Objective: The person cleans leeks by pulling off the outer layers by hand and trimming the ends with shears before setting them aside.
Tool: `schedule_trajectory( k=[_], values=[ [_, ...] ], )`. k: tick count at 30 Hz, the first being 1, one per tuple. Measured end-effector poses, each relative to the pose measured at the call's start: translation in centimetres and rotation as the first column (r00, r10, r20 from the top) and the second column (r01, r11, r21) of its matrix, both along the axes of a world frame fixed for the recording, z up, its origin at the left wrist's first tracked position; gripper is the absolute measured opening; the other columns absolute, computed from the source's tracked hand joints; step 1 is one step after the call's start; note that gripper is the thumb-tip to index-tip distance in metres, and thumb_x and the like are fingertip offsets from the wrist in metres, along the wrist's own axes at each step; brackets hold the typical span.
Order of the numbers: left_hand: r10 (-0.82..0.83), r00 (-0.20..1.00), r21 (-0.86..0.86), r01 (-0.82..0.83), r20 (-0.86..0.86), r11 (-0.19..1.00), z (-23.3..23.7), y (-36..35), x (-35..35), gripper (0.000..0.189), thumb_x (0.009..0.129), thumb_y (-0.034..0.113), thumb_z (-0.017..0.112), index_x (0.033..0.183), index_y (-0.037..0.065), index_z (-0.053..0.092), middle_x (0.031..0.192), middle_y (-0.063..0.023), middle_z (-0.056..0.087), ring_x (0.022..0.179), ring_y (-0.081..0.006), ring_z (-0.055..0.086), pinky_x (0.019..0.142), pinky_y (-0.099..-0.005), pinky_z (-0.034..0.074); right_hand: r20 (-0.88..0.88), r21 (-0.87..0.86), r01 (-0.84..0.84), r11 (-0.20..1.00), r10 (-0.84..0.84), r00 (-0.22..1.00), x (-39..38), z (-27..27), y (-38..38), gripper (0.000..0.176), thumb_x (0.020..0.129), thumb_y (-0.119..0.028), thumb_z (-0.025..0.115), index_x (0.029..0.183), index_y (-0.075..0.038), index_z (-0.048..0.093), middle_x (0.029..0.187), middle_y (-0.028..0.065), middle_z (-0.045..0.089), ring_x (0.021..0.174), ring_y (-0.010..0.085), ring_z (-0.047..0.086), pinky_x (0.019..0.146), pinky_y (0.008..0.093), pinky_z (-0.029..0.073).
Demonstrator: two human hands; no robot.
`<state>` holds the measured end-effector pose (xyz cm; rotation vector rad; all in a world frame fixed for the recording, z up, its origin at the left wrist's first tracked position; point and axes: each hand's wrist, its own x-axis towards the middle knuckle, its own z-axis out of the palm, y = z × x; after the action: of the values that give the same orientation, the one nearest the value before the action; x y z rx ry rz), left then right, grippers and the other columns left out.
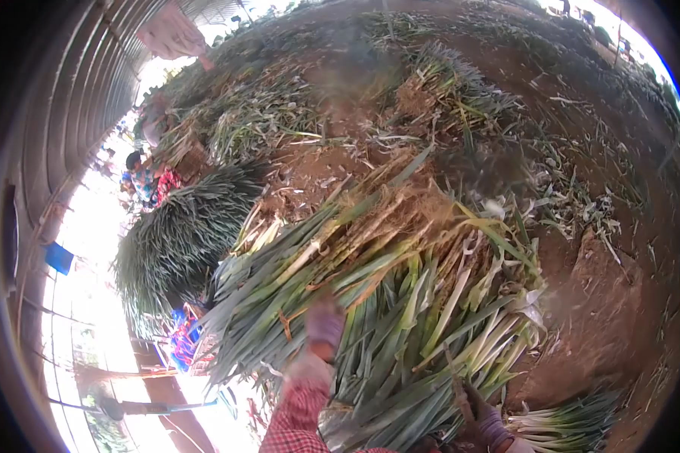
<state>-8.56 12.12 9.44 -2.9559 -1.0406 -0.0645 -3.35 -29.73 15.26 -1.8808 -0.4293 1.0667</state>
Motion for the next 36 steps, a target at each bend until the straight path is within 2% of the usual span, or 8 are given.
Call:
schedule_trajectory(
  k=[1,3,9,18,20,27,29,36],
  values=[
    [0.160,0.939,0.159,-0.116,-0.304,0.980,0.0,4.4,0.6,0.067,0.088,0.042,0.051,0.144,0.013,0.031,0.142,-0.0147,0.041,0.126,-0.0286,0.044,0.106,-0.0430,0.033,0.001,0.002,0.010,1.000,-0.010,1.000,0.0,-0.1,0.8,0.097,0.069,-0.032,0.077,0.145,-0.003,0.026,0.131,0.0196,0.052,0.119,0.0292,0.053,0.100,0.0356,0.041],
    [0.208,0.904,-0.052,-0.245,-0.373,0.968,-1.9,12.3,0.9,0.097,0.076,0.054,0.065,0.150,0.017,0.016,0.152,-0.0143,0.024,0.137,-0.0298,0.031,0.114,-0.0431,0.020,-0.230,-0.015,-0.060,0.998,0.055,0.972,0.2,-0.5,1.7,0.103,0.061,-0.014,0.079,0.146,-0.004,0.023,0.136,0.0128,0.047,0.122,0.0223,0.047,0.102,0.0322,0.037],
    [0.290,0.821,-0.310,-0.477,-0.492,0.823,-0.7,15.4,3.6,0.121,0.057,0.045,0.082,0.150,0.014,0.011,0.155,-0.0142,0.014,0.140,-0.0324,0.025,0.112,-0.0418,0.027,-0.162,-0.054,-0.140,0.989,0.129,0.978,-0.6,-3.1,1.4,0.082,0.079,-0.025,0.068,0.145,-0.003,0.025,0.134,0.0156,0.050,0.120,0.0224,0.050,0.099,0.0349,0.040],
    [0.097,0.744,-0.242,-0.334,-0.661,0.911,0.3,16.7,4.0,0.086,0.060,0.060,0.075,0.124,0.006,0.058,0.132,-0.0203,0.051,0.119,-0.0333,0.052,0.098,-0.0415,0.044,-0.064,0.014,-0.235,0.972,0.236,0.970,-0.3,-4.0,0.5,0.084,0.081,-0.036,0.067,0.145,-0.003,0.024,0.136,0.0207,0.046,0.125,0.0285,0.047,0.099,0.0367,0.042],
    [0.060,0.699,-0.253,-0.337,-0.713,0.907,1.7,15.4,4.2,0.084,0.063,0.062,0.071,0.124,0.007,0.058,0.132,-0.0202,0.051,0.120,-0.0331,0.052,0.099,-0.0413,0.043,-0.062,-0.013,-0.326,0.945,0.325,0.944,-0.1,-4.0,0.3,0.103,0.066,-0.023,0.078,0.149,-0.011,0.018,0.140,0.0166,0.045,0.128,0.0269,0.045,0.102,0.0373,0.038],
    [-0.096,0.699,-0.279,-0.153,-0.709,0.948,-0.2,10.8,-0.4,0.066,0.074,0.062,0.060,0.121,0.016,0.062,0.132,-0.0118,0.052,0.120,-0.0251,0.052,0.105,-0.0492,0.032,-0.231,-0.079,-0.229,0.970,0.206,0.951,-0.6,-1.3,3.2,0.097,0.070,-0.024,0.074,0.148,-0.010,0.019,0.140,0.0179,0.044,0.128,0.0265,0.045,0.102,0.0346,0.038],
    [-0.141,0.777,-0.107,0.095,-0.613,0.990,0.1,7.0,-1.0,0.060,0.074,0.058,0.062,0.119,0.017,0.063,0.133,-0.0104,0.051,0.120,-0.0246,0.051,0.107,-0.0541,0.027,-0.227,-0.045,-0.253,0.966,0.237,0.945,0.1,-0.7,3.9,0.101,0.065,-0.024,0.077,0.148,-0.011,0.021,0.138,0.0184,0.046,0.127,0.0283,0.047,0.102,0.0345,0.039],
    [-0.063,0.992,-0.162,0.045,-0.111,0.986,0.5,0.4,-4.4,0.027,0.076,0.029,0.067,0.091,0.007,0.061,0.101,-0.0142,0.059,0.089,-0.0357,0.060,0.070,-0.0446,0.052,-0.223,-0.108,-0.237,0.966,0.209,0.952,-1.6,-1.0,1.1,0.088,0.075,-0.026,0.071,0.148,-0.017,0.023,0.129,0.0203,0.054,0.116,0.0296,0.055,0.093,0.0361,0.044]
  ],
)
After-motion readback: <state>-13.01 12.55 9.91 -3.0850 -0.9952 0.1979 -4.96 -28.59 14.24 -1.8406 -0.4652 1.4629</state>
